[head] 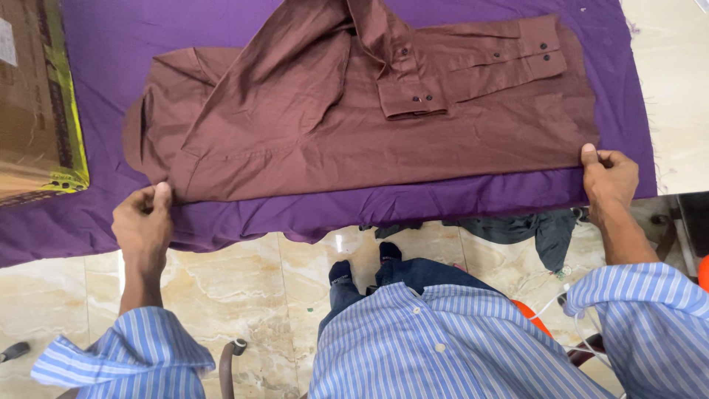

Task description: The person folds a maroon long-sleeved shirt on a purple-covered table. They lay the shirt flat, fold each side inward, fold the sleeves back, and then fold the shirt in half lengthwise, smoothing the fabric throughout.

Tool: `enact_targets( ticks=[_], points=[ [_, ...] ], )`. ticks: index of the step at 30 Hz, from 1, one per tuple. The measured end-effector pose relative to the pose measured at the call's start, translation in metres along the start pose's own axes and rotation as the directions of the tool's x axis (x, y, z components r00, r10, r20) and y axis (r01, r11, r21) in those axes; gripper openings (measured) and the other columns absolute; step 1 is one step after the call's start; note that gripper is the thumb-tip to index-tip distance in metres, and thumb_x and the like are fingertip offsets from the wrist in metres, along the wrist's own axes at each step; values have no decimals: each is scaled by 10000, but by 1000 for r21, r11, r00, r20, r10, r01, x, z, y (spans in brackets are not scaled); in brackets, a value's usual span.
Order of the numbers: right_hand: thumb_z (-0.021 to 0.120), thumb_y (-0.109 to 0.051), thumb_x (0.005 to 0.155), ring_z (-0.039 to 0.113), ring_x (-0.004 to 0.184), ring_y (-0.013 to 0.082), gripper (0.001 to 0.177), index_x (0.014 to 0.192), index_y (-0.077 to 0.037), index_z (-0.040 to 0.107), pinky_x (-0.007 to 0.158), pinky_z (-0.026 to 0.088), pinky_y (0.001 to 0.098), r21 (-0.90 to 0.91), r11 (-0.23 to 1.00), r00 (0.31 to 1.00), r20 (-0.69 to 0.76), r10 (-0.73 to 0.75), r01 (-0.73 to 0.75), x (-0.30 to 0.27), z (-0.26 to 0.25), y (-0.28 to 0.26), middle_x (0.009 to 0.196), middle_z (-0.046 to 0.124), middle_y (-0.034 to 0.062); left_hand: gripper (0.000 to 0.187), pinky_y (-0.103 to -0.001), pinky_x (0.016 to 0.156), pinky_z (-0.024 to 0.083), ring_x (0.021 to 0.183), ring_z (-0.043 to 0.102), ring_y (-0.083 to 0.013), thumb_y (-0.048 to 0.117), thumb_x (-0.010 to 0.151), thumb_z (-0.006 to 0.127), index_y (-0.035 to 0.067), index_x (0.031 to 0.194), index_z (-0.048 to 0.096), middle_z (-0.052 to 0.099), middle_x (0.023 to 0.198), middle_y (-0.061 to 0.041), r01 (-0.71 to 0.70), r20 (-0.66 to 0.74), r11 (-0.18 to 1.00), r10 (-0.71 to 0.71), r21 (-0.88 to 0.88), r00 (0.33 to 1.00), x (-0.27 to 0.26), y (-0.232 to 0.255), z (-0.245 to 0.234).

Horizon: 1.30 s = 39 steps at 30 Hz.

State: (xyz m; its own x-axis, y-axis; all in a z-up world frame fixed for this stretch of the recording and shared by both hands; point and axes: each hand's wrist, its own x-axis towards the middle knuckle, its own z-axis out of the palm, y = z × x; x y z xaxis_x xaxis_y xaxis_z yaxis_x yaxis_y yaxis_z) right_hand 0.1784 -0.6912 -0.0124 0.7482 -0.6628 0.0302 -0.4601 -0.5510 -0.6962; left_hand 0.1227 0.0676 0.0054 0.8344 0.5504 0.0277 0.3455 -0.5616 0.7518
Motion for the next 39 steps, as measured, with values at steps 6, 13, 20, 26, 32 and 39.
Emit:
enact_targets(
  ticks=[6, 13, 20, 26, 32, 39],
  points=[
    [795, -268, 1045, 621, 797, 139, 305, 1076, 31, 744, 748, 500, 320, -29, 993, 993, -24, -116, 115, 0, 3, 10, 912, 715, 80, 350, -234, 693, 488, 741, 595, -60, 319, 952, 808, -7, 1068, 755, 716, 871, -6, 286, 84, 950, -277, -125, 957, 7, 12, 13],
    [840, -237, 1016, 648, 829, 245, 255, 1067, 1, 764, 809, 510, 389, -164, 982, 993, -67, -101, 89, -5, 1, 11, 927, 704, 135, 291, -336, 757, 524, 754, 650, -191, 256, 979, 838, -19, 1033, 757, 719, 884, -126, 147, 5, 986, -148, 80, 989, 4, 5, 17],
    [791, -66, 872, 530, 1107, 379, 376, 1210, -63, 627, 910, 446, 466, -220, 961, 957, -197, -211, 167, -31, 9, -8, 1229, 440, 190, 405, -506, 862, 462, 1089, 542, -415, 139, 835, 859, 34, 1161, 644, 521, 1193, -205, -47, -299, 935, 160, 352, 941, -27, 43, 44],
    [745, -118, 1031, 505, 1204, 378, 290, 1286, -41, 629, 1047, 420, 483, -99, 754, 757, -20, -654, 649, -100, 58, -86, 1281, 515, 194, 353, -620, 1166, 354, 1489, 377, -436, 175, 975, 756, 84, 1294, 634, 463, 1523, -176, -567, -49, 788, 593, 242, 804, -73, 113, 109],
    [566, -362, 1028, 329, 1503, 393, 555, 1488, -56, 516, 1171, 278, 554, 15, 482, 408, 511, -757, 876, -191, 102, -152, 1584, 427, 176, 534, -638, 1201, 174, 1518, 262, -378, 382, 1003, 569, 253, 1518, 506, 347, 1634, -119, -723, 438, 685, 625, 90, 646, -124, 165, 168],
    [343, -492, 1080, 234, 1548, 391, 691, 1599, -37, 315, 1235, 191, 539, -47, 499, 417, 619, -666, 866, -187, 91, -131, 1670, 302, 172, 529, -572, 1222, 185, 1508, 297, -321, 445, 988, 555, 341, 1504, 505, 364, 1629, -72, -767, 513, 623, 612, 157, 602, -132, 147, 165]
  ],
)
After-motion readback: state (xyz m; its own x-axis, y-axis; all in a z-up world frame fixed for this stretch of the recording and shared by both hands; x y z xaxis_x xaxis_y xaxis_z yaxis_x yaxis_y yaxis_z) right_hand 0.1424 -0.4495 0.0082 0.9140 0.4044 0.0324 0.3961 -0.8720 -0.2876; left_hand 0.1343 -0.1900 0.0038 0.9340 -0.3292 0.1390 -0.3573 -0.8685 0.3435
